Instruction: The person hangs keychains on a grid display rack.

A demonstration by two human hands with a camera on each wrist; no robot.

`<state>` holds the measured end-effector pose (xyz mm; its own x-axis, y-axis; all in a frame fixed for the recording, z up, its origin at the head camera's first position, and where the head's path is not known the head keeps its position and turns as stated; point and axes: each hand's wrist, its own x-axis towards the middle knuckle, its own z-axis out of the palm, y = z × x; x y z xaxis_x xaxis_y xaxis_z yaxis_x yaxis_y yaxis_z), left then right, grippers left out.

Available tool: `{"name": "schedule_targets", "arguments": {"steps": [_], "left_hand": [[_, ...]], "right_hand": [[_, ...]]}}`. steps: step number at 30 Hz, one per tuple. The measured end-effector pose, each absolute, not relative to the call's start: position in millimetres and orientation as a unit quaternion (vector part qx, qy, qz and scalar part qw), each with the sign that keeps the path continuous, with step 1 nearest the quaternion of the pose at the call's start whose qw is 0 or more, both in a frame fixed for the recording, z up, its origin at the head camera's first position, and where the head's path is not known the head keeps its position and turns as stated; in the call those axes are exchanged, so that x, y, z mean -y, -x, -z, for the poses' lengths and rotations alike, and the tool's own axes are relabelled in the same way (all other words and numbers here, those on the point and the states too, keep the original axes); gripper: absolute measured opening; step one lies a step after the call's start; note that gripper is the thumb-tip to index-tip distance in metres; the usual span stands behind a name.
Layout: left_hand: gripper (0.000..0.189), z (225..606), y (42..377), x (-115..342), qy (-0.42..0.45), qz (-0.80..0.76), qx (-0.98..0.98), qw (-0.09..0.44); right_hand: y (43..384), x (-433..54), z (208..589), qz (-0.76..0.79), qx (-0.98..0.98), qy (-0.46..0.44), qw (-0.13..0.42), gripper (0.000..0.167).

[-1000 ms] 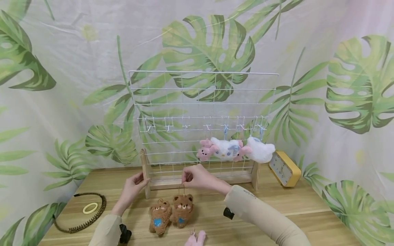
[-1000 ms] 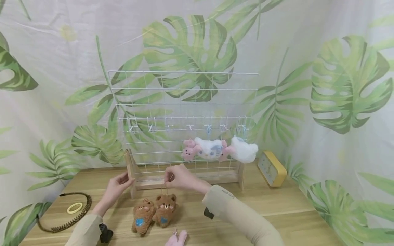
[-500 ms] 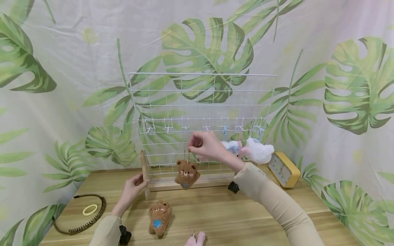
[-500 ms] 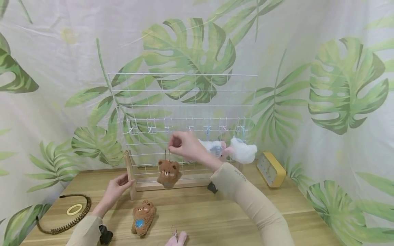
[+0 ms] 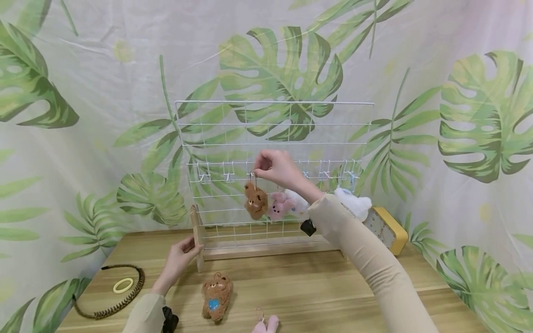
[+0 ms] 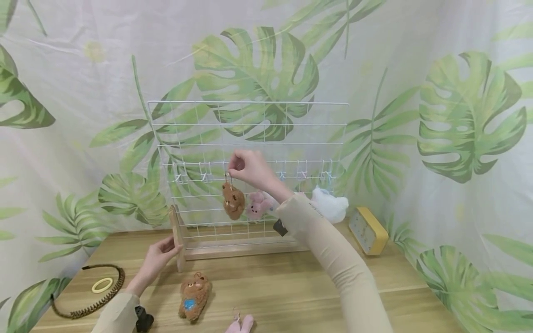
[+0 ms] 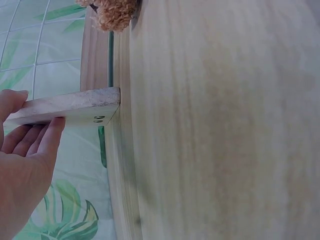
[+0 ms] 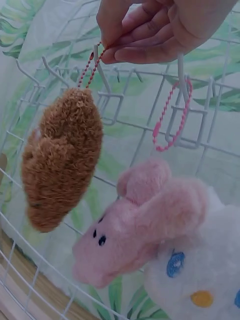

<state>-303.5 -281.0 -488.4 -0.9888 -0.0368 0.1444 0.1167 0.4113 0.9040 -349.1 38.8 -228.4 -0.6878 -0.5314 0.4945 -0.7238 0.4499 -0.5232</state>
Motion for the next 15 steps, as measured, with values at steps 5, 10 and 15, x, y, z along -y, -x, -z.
{"name": "schedule_targets", "arguments": {"steps": [5,10,15], "left_hand": [[0.061,491.3,303.6,280.9,0.026,0.538,0.839,0.076],[0.062,490.4,303.8,280.7,0.023,0.544,0.836,0.071],[0.061,489.4,304.6,280.7,0.021,0.543,0.836,0.073]], "right_hand": [[357.4,-38.1,236.7,-0.357,0.85,-0.369,0.118,0.005],[357.8,-38.7,239.8,-0.356,0.851,-0.367,0.122,0.005],[351.5,-42.2,238.8,-0.365,0.841,-0.376,0.133,0.005]]}}
